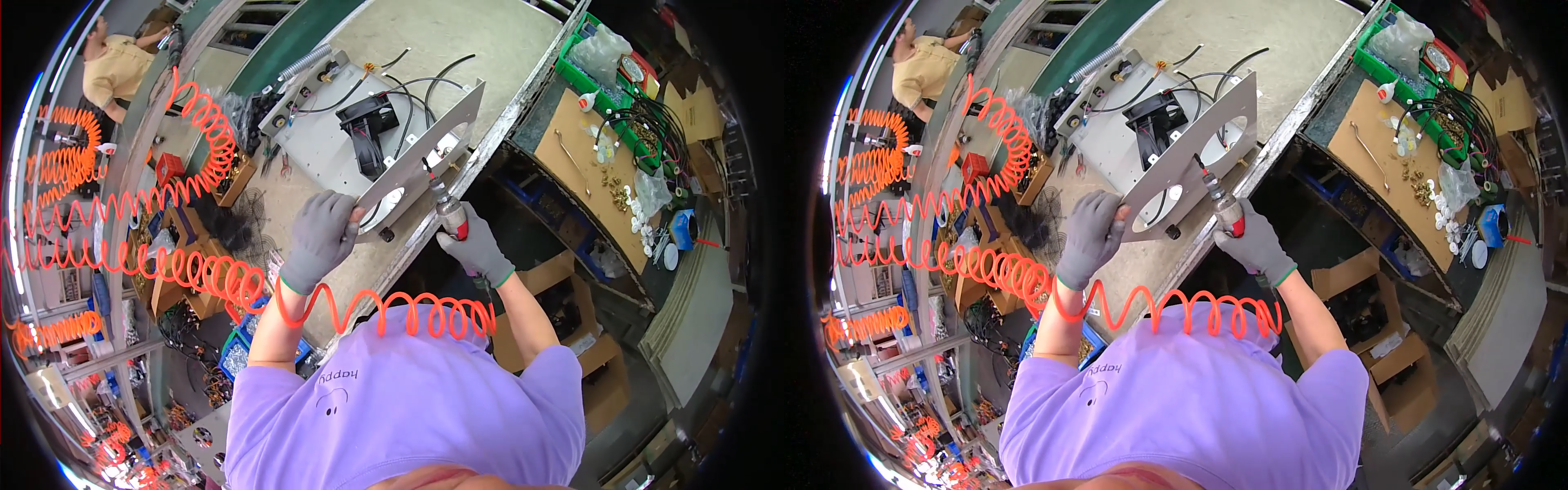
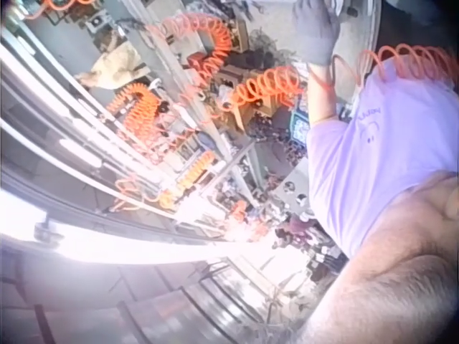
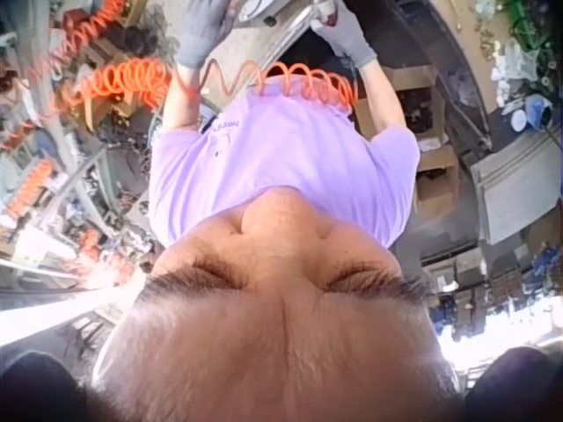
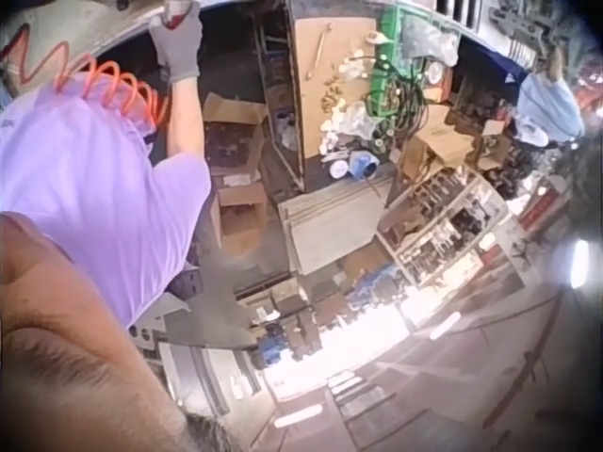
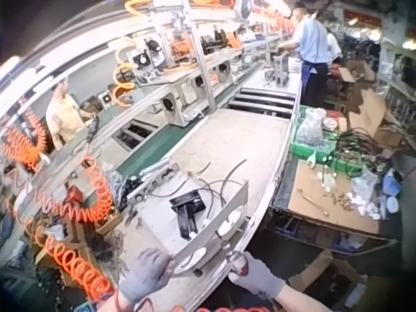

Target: Assembling electronic and mechanical components onto a metal chassis, including fans and wiring, using pneumatic and hand tools.

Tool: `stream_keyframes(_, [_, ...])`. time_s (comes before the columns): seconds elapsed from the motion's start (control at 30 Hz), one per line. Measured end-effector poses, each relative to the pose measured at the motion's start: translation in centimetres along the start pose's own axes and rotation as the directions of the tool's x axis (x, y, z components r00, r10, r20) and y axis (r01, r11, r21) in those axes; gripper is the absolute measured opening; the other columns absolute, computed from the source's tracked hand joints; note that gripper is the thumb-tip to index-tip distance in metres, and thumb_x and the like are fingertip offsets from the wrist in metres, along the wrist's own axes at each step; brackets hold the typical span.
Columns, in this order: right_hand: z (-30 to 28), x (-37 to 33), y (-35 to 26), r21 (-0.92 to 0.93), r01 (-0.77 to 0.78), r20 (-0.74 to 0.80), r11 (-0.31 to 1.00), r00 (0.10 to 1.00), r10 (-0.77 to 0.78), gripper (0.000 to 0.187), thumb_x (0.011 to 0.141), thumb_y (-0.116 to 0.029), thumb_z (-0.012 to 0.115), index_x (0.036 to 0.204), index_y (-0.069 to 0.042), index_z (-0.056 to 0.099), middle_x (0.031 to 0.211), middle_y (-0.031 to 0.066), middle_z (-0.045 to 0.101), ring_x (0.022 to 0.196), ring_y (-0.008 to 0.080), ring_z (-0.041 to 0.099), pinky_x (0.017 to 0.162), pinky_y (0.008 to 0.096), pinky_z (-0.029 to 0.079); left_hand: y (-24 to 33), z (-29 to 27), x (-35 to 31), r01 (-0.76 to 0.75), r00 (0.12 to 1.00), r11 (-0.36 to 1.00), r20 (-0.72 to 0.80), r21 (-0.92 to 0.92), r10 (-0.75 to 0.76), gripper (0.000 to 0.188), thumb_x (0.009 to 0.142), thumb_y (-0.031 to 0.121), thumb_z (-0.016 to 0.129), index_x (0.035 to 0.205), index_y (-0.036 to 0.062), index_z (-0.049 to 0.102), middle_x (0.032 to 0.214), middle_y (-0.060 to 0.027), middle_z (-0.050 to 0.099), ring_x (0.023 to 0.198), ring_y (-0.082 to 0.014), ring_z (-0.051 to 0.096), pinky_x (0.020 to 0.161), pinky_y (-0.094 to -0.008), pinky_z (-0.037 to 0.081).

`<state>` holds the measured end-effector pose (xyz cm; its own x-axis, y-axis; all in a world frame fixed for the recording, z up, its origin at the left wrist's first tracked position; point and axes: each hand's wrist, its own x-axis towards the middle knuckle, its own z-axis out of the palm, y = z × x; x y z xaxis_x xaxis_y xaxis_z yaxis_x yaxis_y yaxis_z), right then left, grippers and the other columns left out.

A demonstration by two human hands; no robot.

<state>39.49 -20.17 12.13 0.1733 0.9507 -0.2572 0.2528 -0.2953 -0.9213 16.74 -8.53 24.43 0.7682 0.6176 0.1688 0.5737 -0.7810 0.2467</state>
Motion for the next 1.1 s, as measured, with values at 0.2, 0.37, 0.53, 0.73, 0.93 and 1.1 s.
stream_keyframes(0.2, [0.5,-1.8,-0.4,-0.047,0.018,0.037,0.999,0.999,-0.017,0.062,0.066,-0.032,0.069,0.117,-0.006,0.044,0.081,0.0170,0.063,0.078,0.0348,0.062,0.070,0.0391,0.049,0.2,0.2,-0.2,0.022,0.999,1.000,-0.047,0.004,-0.022,0.013,0.079,0.014,0.053,0.087,0.0038,0.053,0.076,-0.0127,0.054,0.075,-0.0309,0.053,0.069,-0.0398,0.042])
stream_keyframes(0.37, [1.6,-2.3,-0.4,-0.077,0.030,0.093,0.997,0.995,-0.022,0.063,0.066,-0.036,0.069,0.117,-0.009,0.044,0.082,0.0169,0.063,0.078,0.0360,0.061,0.070,0.0396,0.048,-0.1,0.3,-0.2,0.007,0.996,1.000,-0.087,-0.027,-0.009,0.013,0.080,0.015,0.052,0.085,0.0033,0.053,0.075,-0.0137,0.053,0.074,-0.0327,0.052,0.068,-0.0408,0.042])
stream_keyframes(0.53, [2.1,-2.2,-0.1,-0.091,0.030,0.104,0.995,0.994,-0.021,0.064,0.066,-0.036,0.069,0.117,-0.008,0.044,0.082,0.0163,0.063,0.078,0.0355,0.062,0.070,0.0397,0.049,-0.1,0.2,-0.3,0.017,0.996,0.999,-0.085,-0.042,-0.020,0.015,0.080,0.015,0.054,0.089,0.0039,0.054,0.079,-0.0136,0.056,0.078,-0.0332,0.054,0.071,-0.0410,0.042])
stream_keyframes(0.73, [2.6,-2.0,-0.2,-0.087,0.060,0.086,0.994,0.995,-0.052,0.063,0.066,-0.035,0.069,0.116,-0.006,0.045,0.082,0.0158,0.064,0.078,0.0350,0.062,0.071,0.0384,0.049,-0.2,0.4,-0.4,-0.005,0.996,1.000,-0.094,-0.019,0.003,0.015,0.076,0.014,0.054,0.089,0.0062,0.055,0.077,-0.0107,0.055,0.076,-0.0283,0.054,0.069,-0.0383,0.043])
stream_keyframes(0.93, [3.5,-1.9,-0.7,0.003,0.056,0.038,0.998,0.998,-0.057,0.050,0.068,-0.018,0.069,0.111,-0.002,0.048,0.088,0.0093,0.059,0.081,0.0150,0.055,0.075,0.0302,0.045,-0.9,0.9,-0.5,-0.002,1.000,1.000,0.011,0.031,0.001,0.027,0.069,0.015,0.058,0.095,0.0074,0.056,0.084,-0.0106,0.058,0.083,-0.0276,0.056,0.075,-0.0384,0.045])
stream_keyframes(1.1, [4.3,-1.7,0.3,0.215,0.100,0.021,0.971,0.994,-0.107,0.040,0.072,-0.005,0.064,0.109,-0.003,0.050,0.083,0.0021,0.055,0.075,0.0108,0.050,0.069,0.0255,0.044,-0.7,0.8,0.0,0.096,0.986,0.994,0.145,-0.056,-0.088,0.028,0.066,0.019,0.062,0.092,0.0094,0.058,0.086,-0.0095,0.059,0.085,-0.0263,0.057,0.079,-0.0379,0.044])
